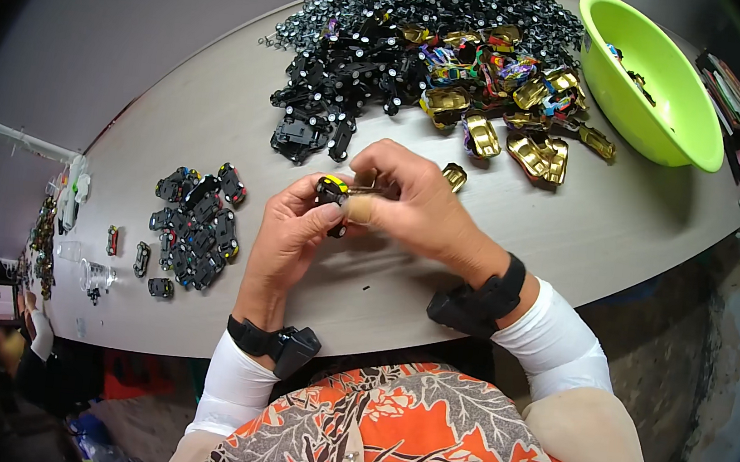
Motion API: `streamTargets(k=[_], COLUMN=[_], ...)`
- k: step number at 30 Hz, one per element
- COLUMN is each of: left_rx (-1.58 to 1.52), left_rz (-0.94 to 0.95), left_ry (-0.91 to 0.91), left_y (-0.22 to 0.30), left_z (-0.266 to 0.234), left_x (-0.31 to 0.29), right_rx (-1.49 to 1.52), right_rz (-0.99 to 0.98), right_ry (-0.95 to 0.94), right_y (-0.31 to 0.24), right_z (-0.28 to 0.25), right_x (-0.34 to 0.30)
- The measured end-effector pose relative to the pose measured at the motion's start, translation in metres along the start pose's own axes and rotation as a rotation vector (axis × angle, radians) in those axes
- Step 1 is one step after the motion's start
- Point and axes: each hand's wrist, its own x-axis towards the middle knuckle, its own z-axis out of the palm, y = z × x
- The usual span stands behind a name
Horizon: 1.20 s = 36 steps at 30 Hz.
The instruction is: The person assembles miniature toy cars by hand at a table. They pick up black chassis and colorful car bodies, fit the bodies onto the chassis, and place the completed units into a pile. The process is repeated continuously with various car colors.
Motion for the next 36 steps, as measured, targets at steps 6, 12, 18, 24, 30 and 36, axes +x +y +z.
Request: streamTargets(k=[6,12,18,24,30,36], left_rx=[0.040,0.179,0.470,0.603,0.352,-0.035], left_rz=[-0.131,-0.164,-0.054,-0.083,-0.098,0.019], left_ry=[-0.020,-0.032,-0.036,0.010,0.084,0.226], left_y=[0.004,0.005,0.002,-0.003,0.009,0.005], left_z=[0.003,0.007,0.007,0.006,0.009,-0.008], left_x=[-0.002,-0.006,-0.006,-0.006,-0.002,0.003], right_rx=[0.299,0.233,0.076,-0.173,-0.039,0.188], right_rz=[0.141,0.212,0.160,0.162,0.189,0.329], right_ry=[-0.168,-0.240,-0.170,-0.074,-0.020,-0.055], right_y=[-0.003,-0.006,0.007,0.015,0.012,-0.001], right_z=[-0.021,-0.017,-0.007,0.006,0.000,-0.003], right_x=[0.002,0.002,-0.002,-0.005,-0.001,0.000])
